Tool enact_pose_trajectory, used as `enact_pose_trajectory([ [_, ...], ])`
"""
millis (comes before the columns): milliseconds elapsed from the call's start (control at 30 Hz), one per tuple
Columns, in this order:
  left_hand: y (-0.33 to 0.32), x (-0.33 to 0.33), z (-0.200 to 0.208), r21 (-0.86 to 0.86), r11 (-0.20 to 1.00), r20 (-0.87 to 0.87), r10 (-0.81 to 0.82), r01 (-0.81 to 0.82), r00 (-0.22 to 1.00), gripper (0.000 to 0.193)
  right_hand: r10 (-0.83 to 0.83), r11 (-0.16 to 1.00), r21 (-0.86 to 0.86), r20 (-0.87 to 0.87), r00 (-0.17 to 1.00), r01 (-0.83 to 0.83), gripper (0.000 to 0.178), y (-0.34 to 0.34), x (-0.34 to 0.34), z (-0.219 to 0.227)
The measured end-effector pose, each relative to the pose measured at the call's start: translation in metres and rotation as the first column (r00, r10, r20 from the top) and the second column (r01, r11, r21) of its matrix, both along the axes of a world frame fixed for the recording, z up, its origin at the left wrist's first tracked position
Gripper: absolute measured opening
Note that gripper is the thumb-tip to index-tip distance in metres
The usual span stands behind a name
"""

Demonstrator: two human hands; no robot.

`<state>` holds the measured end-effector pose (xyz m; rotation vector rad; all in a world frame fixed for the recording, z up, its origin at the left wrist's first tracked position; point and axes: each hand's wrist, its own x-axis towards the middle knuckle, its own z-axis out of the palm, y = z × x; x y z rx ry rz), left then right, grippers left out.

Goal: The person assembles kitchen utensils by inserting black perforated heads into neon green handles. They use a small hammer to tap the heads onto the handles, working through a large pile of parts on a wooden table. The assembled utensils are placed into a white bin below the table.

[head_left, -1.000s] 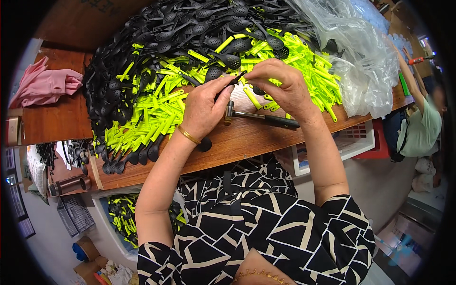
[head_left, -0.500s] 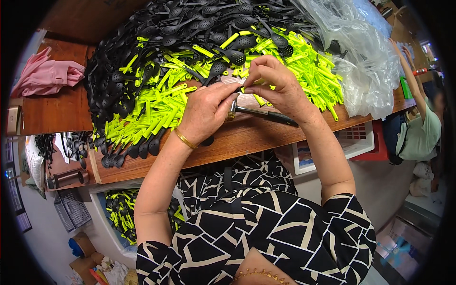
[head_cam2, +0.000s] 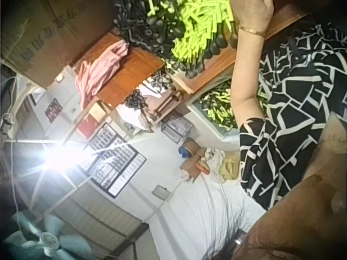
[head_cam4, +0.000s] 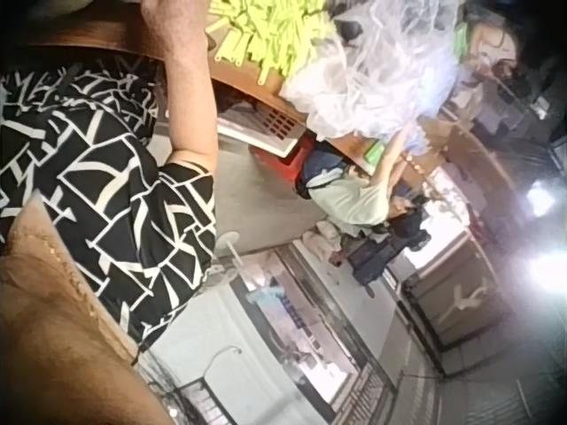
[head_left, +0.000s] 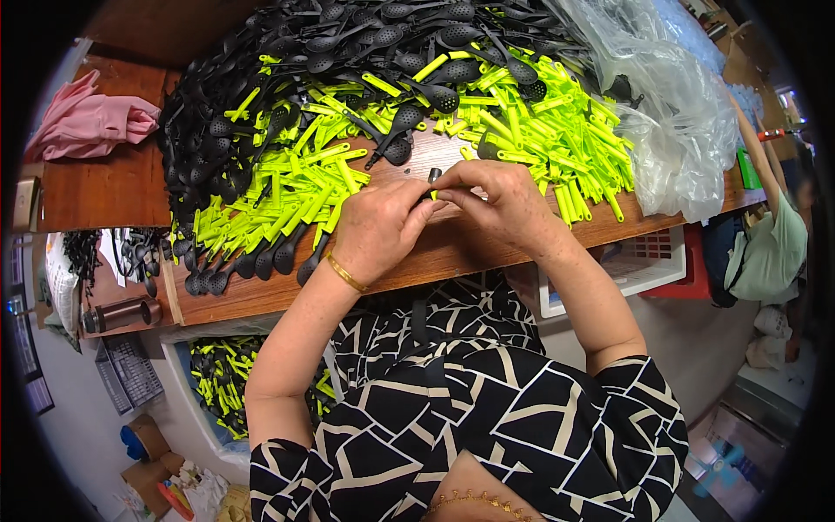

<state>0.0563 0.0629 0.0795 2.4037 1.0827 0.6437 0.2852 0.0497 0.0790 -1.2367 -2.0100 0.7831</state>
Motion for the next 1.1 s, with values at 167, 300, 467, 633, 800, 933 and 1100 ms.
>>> enact_pose_trajectory([
  [167, -0.024, -0.006, -0.009, 0.050, 0.998, -0.047, -0.039, 0.041, 0.998, 0.020, 0.055, 0.982, -0.180, -0.043, 0.998, -0.062, 0.017, -0.026, -0.004, -0.004],
  [300, -0.077, -0.021, -0.026, -0.072, 0.997, -0.161, -0.034, 0.023, 0.986, 0.020, 0.234, 0.936, -0.251, -0.075, 0.969, -0.246, 0.020, -0.059, -0.004, -0.026],
  [467, -0.117, -0.040, -0.034, -0.663, 0.749, 0.076, 0.074, -0.005, 0.994, 0.022, 0.410, 0.879, -0.187, -0.167, 0.896, -0.438, 0.016, -0.059, -0.012, -0.040],
  [633, -0.152, -0.076, -0.096, -0.912, 0.268, 0.408, 0.510, 0.311, 0.757, 0.027, 0.647, 0.762, -0.043, 0.016, 0.762, -0.646, 0.017, -0.047, -0.044, -0.050],
  [800, -0.178, -0.052, -0.123, -0.905, 0.414, 0.398, 0.752, 0.093, 0.525, 0.018, 0.514, 0.849, 0.100, 0.075, 0.855, -0.519, 0.017, -0.043, -0.064, -0.068],
  [933, -0.173, -0.036, -0.117, -0.912, 0.401, 0.392, 0.798, 0.083, 0.458, 0.016, 0.179, 0.969, 0.164, 0.064, 0.982, -0.187, 0.033, -0.070, -0.078, -0.072],
  [1100, -0.177, -0.029, -0.118, -0.905, 0.405, 0.425, 0.840, 0.132, 0.336, 0.017, -0.017, 0.995, 0.099, 0.083, 0.996, 0.009, 0.045, -0.087, -0.090, -0.073],
])
